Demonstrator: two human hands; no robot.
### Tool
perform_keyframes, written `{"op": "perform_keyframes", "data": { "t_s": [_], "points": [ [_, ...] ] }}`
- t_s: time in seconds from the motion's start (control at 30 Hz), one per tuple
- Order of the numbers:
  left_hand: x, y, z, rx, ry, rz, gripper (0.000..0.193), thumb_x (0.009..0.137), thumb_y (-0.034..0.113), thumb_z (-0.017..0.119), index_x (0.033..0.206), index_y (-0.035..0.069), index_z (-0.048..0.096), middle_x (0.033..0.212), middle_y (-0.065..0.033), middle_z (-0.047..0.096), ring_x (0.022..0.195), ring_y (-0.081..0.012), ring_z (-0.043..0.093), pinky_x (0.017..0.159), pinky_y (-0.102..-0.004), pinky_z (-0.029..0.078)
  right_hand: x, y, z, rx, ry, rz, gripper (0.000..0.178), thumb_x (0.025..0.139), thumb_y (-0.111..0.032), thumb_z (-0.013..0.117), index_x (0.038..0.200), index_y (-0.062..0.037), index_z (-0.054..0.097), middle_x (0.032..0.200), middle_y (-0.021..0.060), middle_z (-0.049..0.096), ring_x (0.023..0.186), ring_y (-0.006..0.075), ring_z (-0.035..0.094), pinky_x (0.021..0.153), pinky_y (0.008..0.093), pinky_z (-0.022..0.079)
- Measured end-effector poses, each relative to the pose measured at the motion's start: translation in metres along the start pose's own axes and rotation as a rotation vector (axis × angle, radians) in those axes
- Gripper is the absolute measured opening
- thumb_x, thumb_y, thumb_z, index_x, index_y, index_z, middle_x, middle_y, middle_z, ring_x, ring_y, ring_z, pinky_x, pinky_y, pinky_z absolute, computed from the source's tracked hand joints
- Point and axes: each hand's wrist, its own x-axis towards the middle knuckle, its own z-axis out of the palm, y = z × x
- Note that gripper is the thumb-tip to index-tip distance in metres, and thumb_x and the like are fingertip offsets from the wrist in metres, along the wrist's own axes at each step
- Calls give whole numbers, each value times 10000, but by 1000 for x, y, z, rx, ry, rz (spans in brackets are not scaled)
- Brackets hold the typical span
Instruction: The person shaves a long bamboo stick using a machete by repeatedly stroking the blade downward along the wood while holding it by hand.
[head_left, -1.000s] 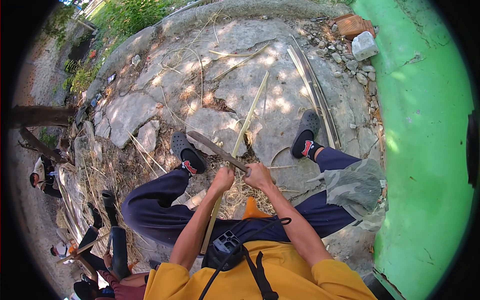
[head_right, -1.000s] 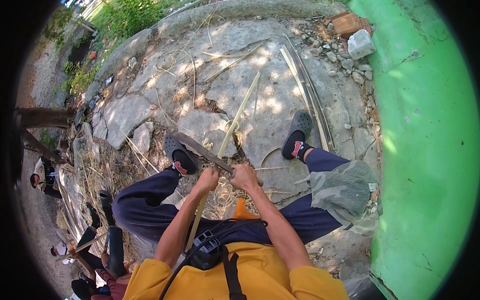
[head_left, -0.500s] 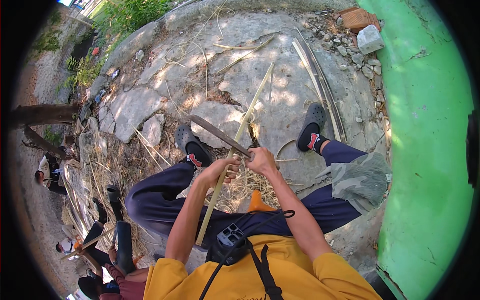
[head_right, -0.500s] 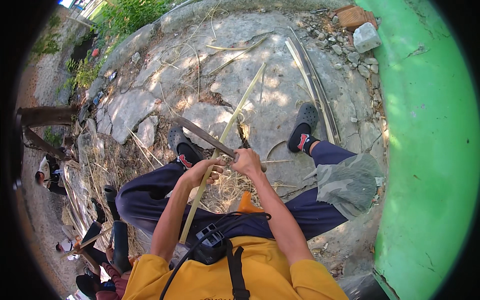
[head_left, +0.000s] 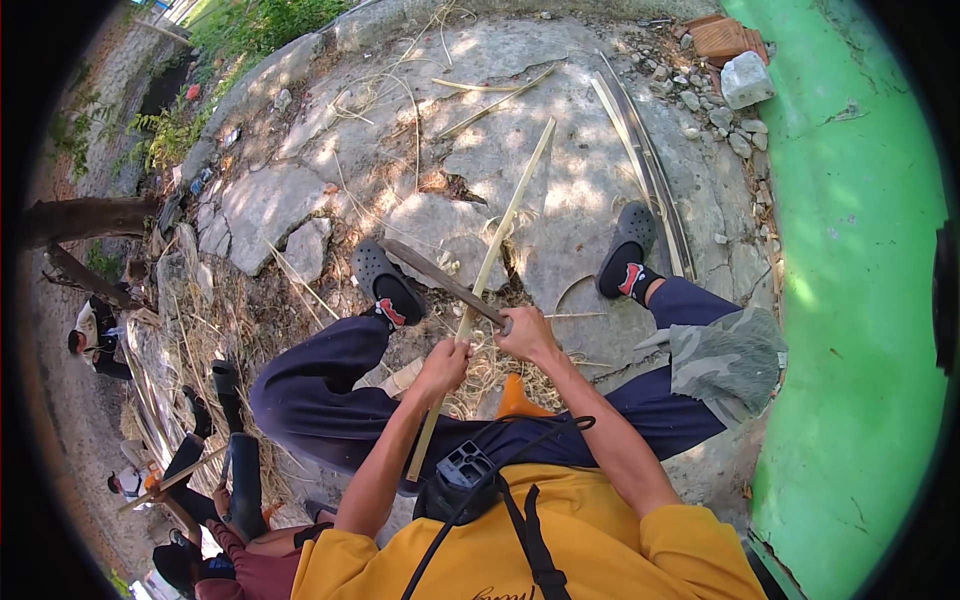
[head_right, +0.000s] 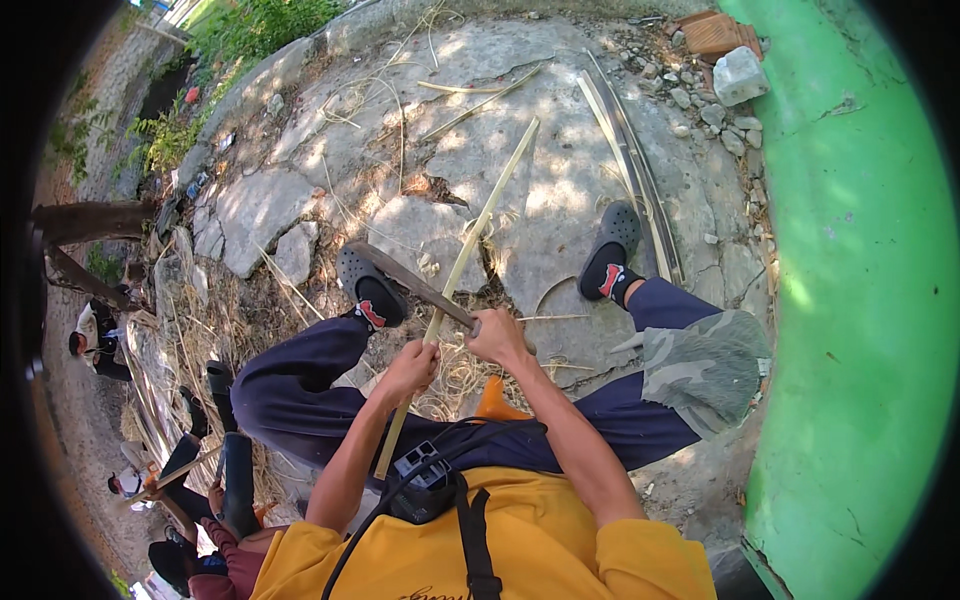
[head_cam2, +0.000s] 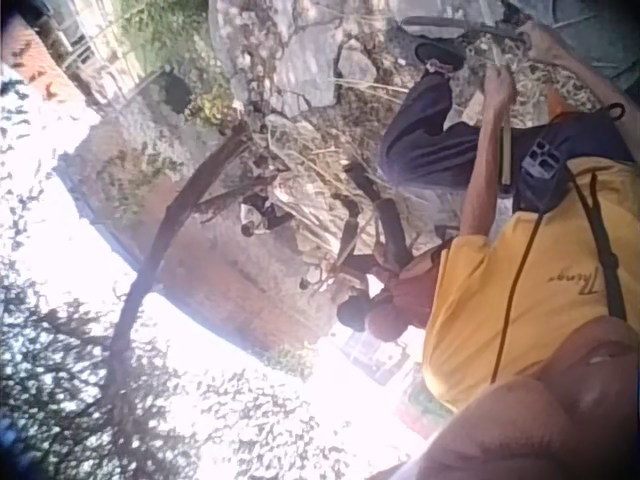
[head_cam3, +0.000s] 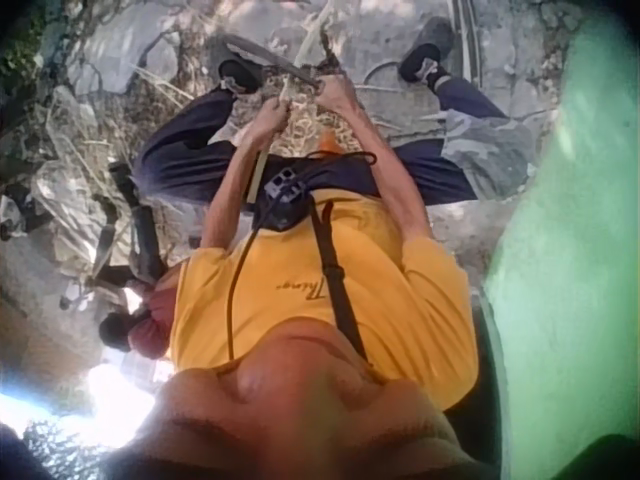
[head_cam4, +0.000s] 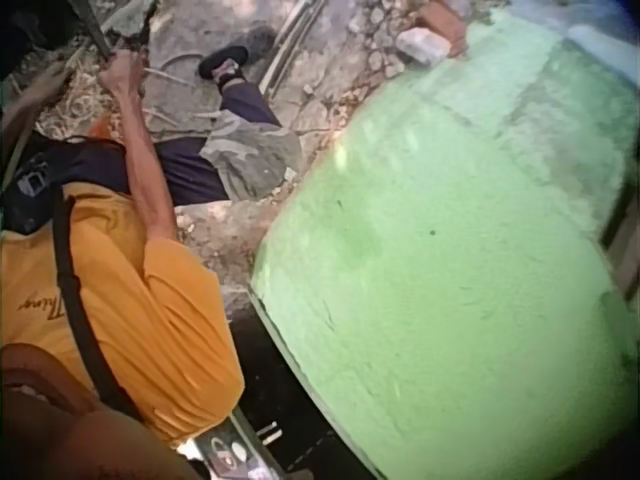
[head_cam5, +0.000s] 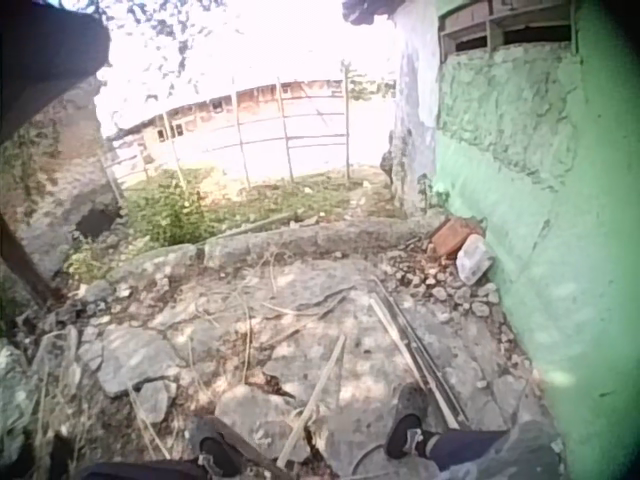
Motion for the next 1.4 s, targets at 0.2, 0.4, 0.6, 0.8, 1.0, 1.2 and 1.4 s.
{"op": "perform_keyframes", "data": {
  "t_s": [0.2, 0.4, 0.6, 0.8, 1.0, 1.2, 1.4],
  "points": [
    [25, -12, 2, 574, 360, 416, 399, 1053, 341, 429, 886, 11, 578, 634, -45, 520, 504, -161, 489, 476, -358, 379, 19, -4, -14, -78, -57, 20, 370, 698, -283, 736, 1037, -136, 758, 867, 173, 722, 829, 371, 690, 758, 446, 556],
    [3, 27, -7, 409, 206, 193, 425, 1040, 321, 411, 870, -29, 583, 642, -108, 557, 611, -261, 566, 639, -448, 459, 19, -14, -14, -40, -7, 20, 367, 703, -297, 740, 1023, -118, 754, 883, 163, 728, 852, 372, 695, 772, 442, 558],
    [14, 10, -4, 546, 301, 354, 396, 1022, 289, 428, 898, -47, 595, 717, -218, 620, 703, -365, 630, 706, -472, 482, 1, -16, -10, -32, -7, -7, 407, 687, -316, 752, 1035, -105, 752, 891, 165, 731, 875, 374, 697, 806, 440, 560],
    [17, 15, 10, 533, 335, 296, 406, 1015, 290, 434, 900, -56, 613, 791, -272, 646, 780, -425, 645, 738, -484, 484, 34, -2, -14, -168, 3, 57, 414, 689, -292, 733, 1065, -119, 751, 911, 175, 729, 892, 385, 691, 808, 446, 559],
    [15, 27, 3, 416, 203, 182, 337, 1046, 343, 446, 874, 61, 510, 608, 11, 453, 485, -108, 441, 426, -308, 343, 12, -11, -16, -50, 3, 37, 302, 711, -228, 687, 988, -137, 766, 863, 180, 723, 867, 385, 693, 809, 459, 554],
    [13, 7, 16, 363, 184, 243, 317, 1048, 336, 449, 875, 74, 491, 587, 30, 420, 443, -88, 395, 407, -294, 318, 34, 12, -24, -59, 105, 96, 391, 685, -257, 729, 1045, -107, 761, 918, 189, 722, 885, 393, 684, 820, 460, 550],
    [5, 22, 3, 370, 166, 175, 306, 1045, 322, 450, 881, 66, 487, 591, 25, 422, 455, -93, 406, 414, -293, 324, 16, 3, -3, 25, 79, 12, 317, 696, -250, 716, 969, -92, 748, 811, 194, 704, 807, 391, 684, 742, 463, 539]
  ]
}}
